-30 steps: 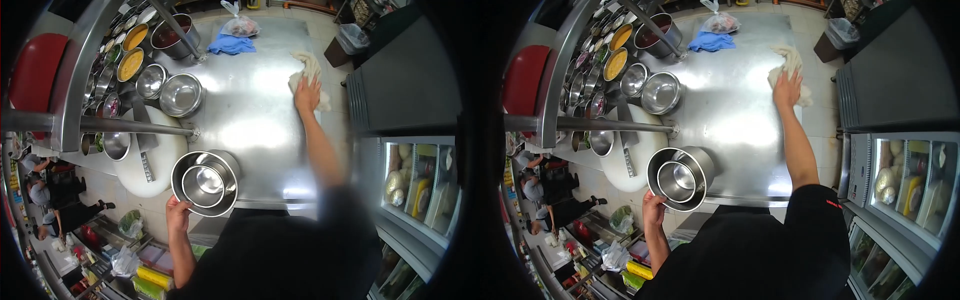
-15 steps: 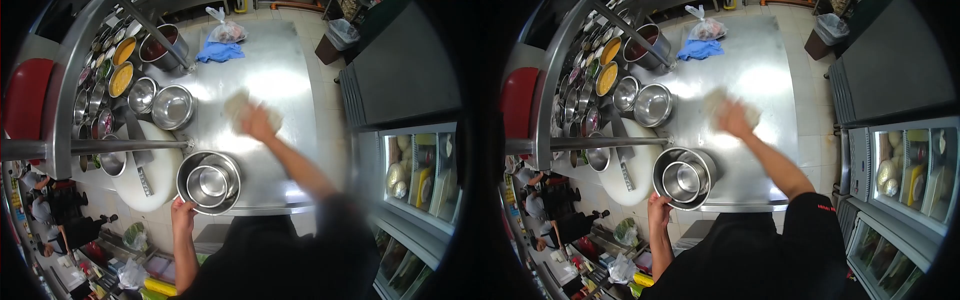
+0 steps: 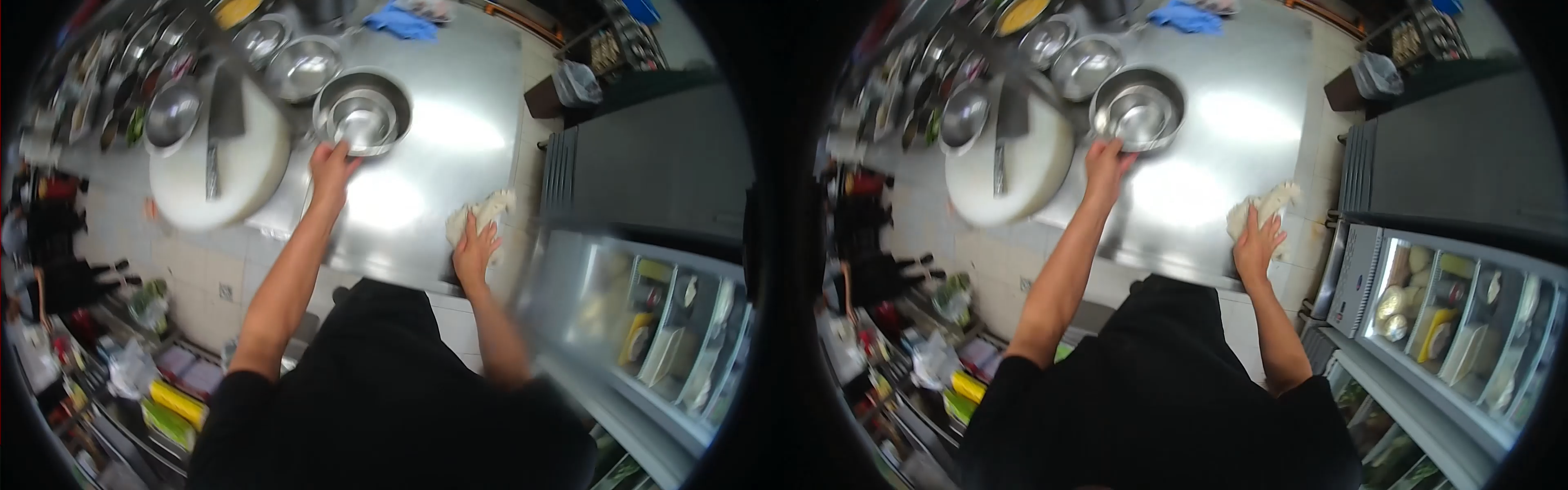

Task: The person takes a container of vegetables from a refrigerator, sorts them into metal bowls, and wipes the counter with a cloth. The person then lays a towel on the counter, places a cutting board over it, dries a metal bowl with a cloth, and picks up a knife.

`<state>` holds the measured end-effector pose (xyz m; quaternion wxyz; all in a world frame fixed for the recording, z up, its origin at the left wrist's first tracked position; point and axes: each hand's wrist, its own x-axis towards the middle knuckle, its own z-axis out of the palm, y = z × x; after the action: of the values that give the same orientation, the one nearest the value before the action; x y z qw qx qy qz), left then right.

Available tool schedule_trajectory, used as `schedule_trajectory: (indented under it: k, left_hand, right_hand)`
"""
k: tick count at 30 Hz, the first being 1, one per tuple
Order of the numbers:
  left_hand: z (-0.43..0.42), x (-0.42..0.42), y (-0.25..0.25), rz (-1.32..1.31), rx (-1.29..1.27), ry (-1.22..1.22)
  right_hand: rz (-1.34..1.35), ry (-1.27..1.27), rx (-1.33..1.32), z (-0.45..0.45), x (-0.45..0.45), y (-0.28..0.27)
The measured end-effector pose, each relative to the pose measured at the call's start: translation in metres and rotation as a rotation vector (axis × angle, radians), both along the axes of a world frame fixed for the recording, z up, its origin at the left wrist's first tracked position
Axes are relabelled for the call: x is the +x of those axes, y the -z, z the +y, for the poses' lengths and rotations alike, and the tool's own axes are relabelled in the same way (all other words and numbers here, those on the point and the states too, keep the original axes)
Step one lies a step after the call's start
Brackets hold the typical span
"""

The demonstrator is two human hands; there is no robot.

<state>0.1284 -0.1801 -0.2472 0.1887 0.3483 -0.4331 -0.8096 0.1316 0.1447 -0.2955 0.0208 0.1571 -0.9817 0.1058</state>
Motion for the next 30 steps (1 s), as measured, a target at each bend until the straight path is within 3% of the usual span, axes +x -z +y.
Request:
schedule_trajectory:
  k: [1, 3, 5, 6, 7, 8, 10, 13, 15, 16, 17, 18, 21, 22, 24, 26, 28, 30]
  left_hand:
    - [0.0, -0.002, -0.002, 0.041, 0.049, 0.016]
    - [0.006, 0.024, -0.023, 0.104, 0.091, 0.072]
    - [0.007, 0.084, -0.027, 0.107, 0.113, 0.044]
    - [0.01, 0.121, -0.025, 0.098, 0.018, 0.133]
    - [0.013, 0.157, -0.021, 0.089, -0.08, 0.221]
    - [0.014, 0.2, -0.008, 0.078, -0.075, 0.281]
    - [0.018, 0.292, 0.023, -0.008, 0.089, 0.237]
    - [0.036, 0.426, 0.094, -0.346, 0.078, -0.027]
    - [0.055, 0.503, 0.162, -0.613, 0.037, -0.247]
    - [0.065, 0.536, 0.187, -0.712, 0.043, -0.367]
    - [0.077, 0.556, 0.185, -0.737, 0.147, -0.446]
    - [0.085, 0.571, 0.181, -0.76, 0.247, -0.519]
    - [0.123, 0.606, 0.244, -0.865, 0.227, -0.493]
    - [0.13, 0.61, 0.243, -0.861, 0.227, -0.493]
    - [0.144, 0.619, 0.231, -0.858, 0.328, -0.283]
    - [0.156, 0.63, 0.226, -0.804, 0.317, -0.331]
    - [0.166, 0.648, 0.229, -0.748, 0.336, -0.414]
    - [0.178, 0.667, 0.244, -0.736, 0.394, -0.502]
  right_hand:
    - [0.0, -0.048, 0.017, 0.016, 0.023, -0.002]
    - [-0.072, -0.248, -0.208, 0.053, 0.049, -0.005]
    - [-0.134, -0.295, -0.14, 0.087, 0.044, -0.011]
    - [-0.276, -0.095, -0.58, 0.133, 0.015, 0.047]
    - [0.092, -0.297, -0.109, 0.11, 0.02, -0.008]
    - [0.147, -0.366, -0.04, 0.121, 0.005, 0.001]
    - [0.075, -0.225, 0.045, 0.085, 0.024, -0.015]
    - [0.046, -0.359, 0.15, 0.057, 0.023, 0.002]
    - [-0.042, -0.424, -0.013, 0.013, 0.025, 0.006]
    - [-0.053, -0.495, 0.049, -0.011, 0.016, 0.021]
    - [-0.036, -0.588, -0.035, -0.049, 0.024, 0.021]
    - [-0.208, -0.559, -0.062, -0.097, 0.038, 0.008]
    - [-0.547, -0.612, -0.332, -0.224, 0.064, 0.006]
    - [-0.613, -0.582, -0.329, -0.263, 0.076, -0.011]
    - [-0.772, -0.681, -0.641, -0.311, 0.077, -0.03]
    - [-0.87, -0.781, -0.759, -0.341, 0.106, -0.089]
    - [-0.151, -1.104, -0.35, -0.345, 0.131, -0.145]
    - [0.084, -1.234, -0.408, -0.335, 0.126, -0.152]
